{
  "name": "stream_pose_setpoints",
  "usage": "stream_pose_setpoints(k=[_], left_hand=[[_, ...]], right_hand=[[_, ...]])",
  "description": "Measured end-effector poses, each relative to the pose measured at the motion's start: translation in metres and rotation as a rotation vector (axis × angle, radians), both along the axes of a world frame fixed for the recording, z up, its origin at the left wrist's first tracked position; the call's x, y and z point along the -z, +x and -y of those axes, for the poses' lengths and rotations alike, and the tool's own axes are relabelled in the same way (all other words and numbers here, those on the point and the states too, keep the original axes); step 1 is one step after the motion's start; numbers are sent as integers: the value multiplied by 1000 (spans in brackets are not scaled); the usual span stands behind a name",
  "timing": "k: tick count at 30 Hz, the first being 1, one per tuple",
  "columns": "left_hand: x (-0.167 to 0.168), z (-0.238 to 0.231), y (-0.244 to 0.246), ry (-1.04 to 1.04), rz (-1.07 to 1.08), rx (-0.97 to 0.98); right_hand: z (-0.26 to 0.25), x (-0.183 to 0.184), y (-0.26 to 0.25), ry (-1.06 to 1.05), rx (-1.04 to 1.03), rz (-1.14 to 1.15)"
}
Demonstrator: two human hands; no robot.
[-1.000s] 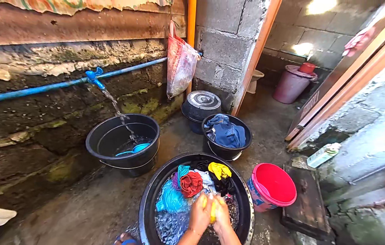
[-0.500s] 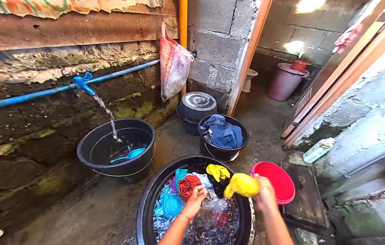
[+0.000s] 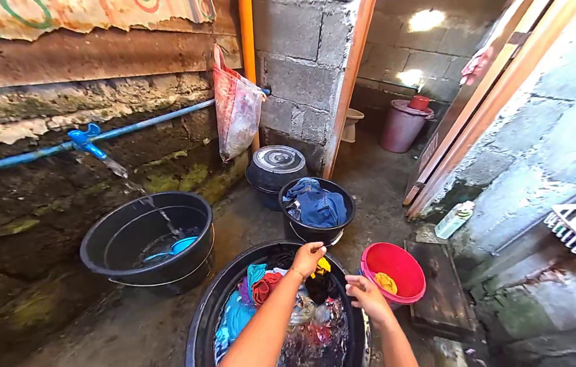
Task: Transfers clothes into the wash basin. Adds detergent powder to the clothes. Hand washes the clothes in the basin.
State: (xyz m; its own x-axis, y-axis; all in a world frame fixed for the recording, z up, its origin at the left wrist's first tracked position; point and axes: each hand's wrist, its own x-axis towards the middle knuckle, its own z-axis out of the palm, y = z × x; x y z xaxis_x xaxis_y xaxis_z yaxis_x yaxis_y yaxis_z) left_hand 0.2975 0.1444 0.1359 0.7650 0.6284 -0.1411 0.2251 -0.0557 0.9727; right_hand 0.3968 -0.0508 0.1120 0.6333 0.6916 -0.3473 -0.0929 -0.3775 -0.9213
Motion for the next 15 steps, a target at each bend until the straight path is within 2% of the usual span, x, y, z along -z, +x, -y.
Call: stream_pose_setpoints(k=[1,3,6,9,11,12,14,15], left_hand=[[-8,-1,-3,59,-33,31],[-5,-3,-6,226,-232,56],[27,5,-11,305,-583,83],[57,19,-13,342,-781,155],[66,19,-10,383,-762,124],[66,16,-8,371,-678,93],[57,5,-6,253,-399,40],[47,2,-8,126,-219,18]], right_hand=[[-5,2,-5,12,19,-31],[-15,1,-16,31,49,-73],[-21,0,-44,82,1,-73],[-10,4,-64,59,-177,34],[9,7,-58,-41,-346,158],[20,7,-51,-94,-397,203],[38,6,-38,-148,-373,228],[42,4,-36,-149,-313,223]])
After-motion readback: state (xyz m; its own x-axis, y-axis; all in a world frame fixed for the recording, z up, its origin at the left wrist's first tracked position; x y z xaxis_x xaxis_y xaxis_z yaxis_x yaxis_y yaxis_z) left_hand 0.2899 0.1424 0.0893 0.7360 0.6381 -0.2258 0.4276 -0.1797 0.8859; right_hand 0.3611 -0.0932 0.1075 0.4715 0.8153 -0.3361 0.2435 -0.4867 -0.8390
